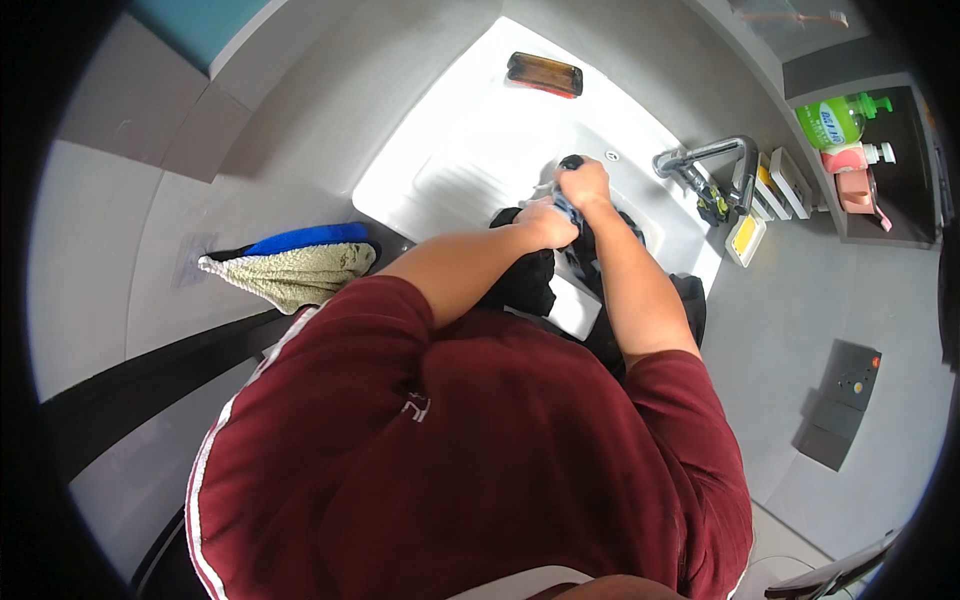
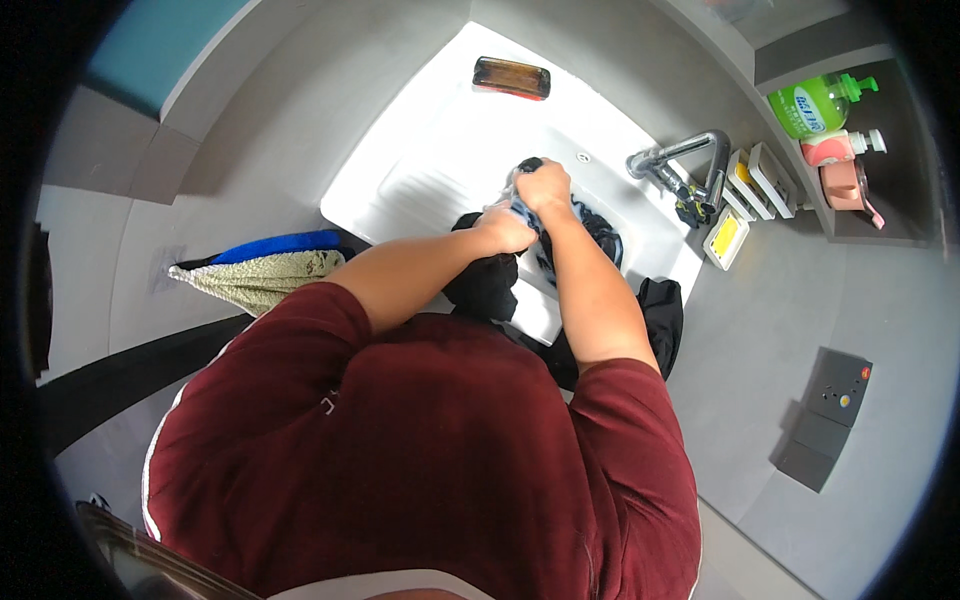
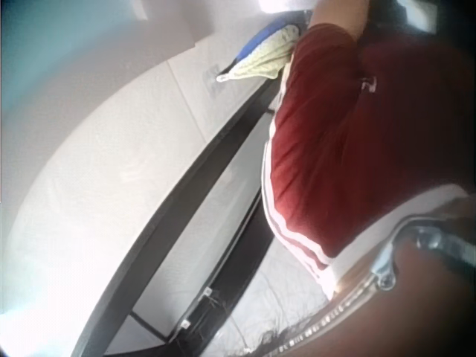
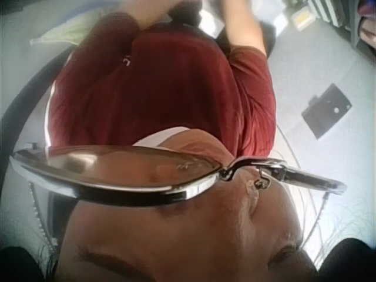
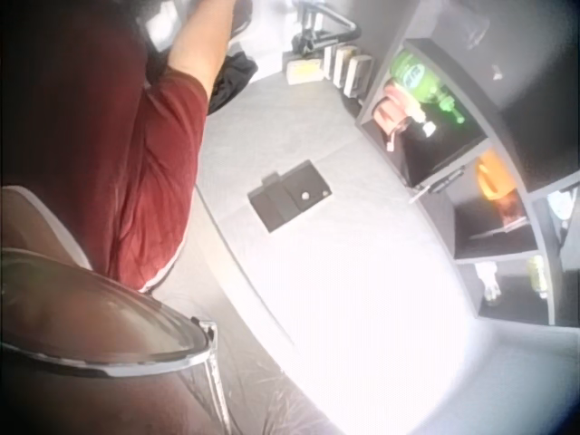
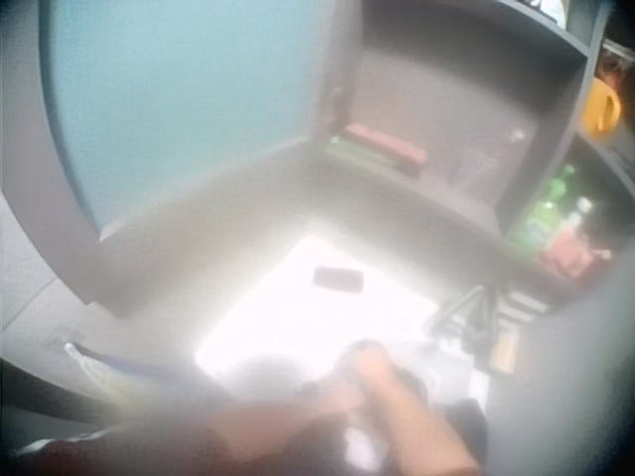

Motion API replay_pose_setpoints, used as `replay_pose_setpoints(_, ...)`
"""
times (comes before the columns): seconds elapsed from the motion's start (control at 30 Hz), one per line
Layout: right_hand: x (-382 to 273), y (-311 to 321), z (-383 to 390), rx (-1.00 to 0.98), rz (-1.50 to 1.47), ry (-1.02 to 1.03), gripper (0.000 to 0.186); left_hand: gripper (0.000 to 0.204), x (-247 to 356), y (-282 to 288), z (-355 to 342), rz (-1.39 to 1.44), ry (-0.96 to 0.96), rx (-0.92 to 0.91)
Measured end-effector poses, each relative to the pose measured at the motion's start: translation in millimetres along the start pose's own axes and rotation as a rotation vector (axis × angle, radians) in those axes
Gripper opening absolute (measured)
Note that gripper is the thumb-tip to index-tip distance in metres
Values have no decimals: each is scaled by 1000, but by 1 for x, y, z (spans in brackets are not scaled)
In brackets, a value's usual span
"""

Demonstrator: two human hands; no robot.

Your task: The person hand washes a black garment in a white utility sink. They rub the fabric, rinse it under running water, wring it out, and repeat the process until the garment is clean.

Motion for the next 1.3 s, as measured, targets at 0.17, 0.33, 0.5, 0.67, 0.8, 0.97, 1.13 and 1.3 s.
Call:
replay_pose_setpoints(0.17, -14, -14, 14, -91, 343, -132, 36, 58, -11, -5, 2, -183, 56, 32)
replay_pose_setpoints(0.33, -20, -8, 24, -96, 389, -167, 34, 51, -9, -8, 0, -216, -33, -53)
replay_pose_setpoints(0.5, -13, -19, 22, -29, 417, -54, 32, 54, -15, -11, -4, -237, -63, -31)
replay_pose_setpoints(0.67, -18, -19, 24, -115, 343, 60, 37, 54, -15, -1, 6, -180, 11, -48)
replay_pose_setpoints(0.8, -6, -13, 25, -85, 330, 122, 42, 55, -15, -2, 10, -199, -7, -80)
replay_pose_setpoints(0.97, -40, 3, 48, -282, 392, 65, 45, 48, -15, 3, 15, -241, -77, -87)
replay_pose_setpoints(1.13, -33, 4, 54, -129, 403, -105, 34, 42, -13, -6, 19, -316, -115, -44)
replay_pose_setpoints(1.3, -18, 2, 51, -68, 333, -252, 38, 38, -13, -8, 24, -343, -225, 57)
Point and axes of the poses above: each hand's wrist, its own z-axis away from the middle knuckle, its own y-axis out of the back of the hand, x = y × z, the point moved 4 cm from there along -z, towards the middle knuckle, and after that the axes turned 11 degrees about x, right-handed, at the moved point
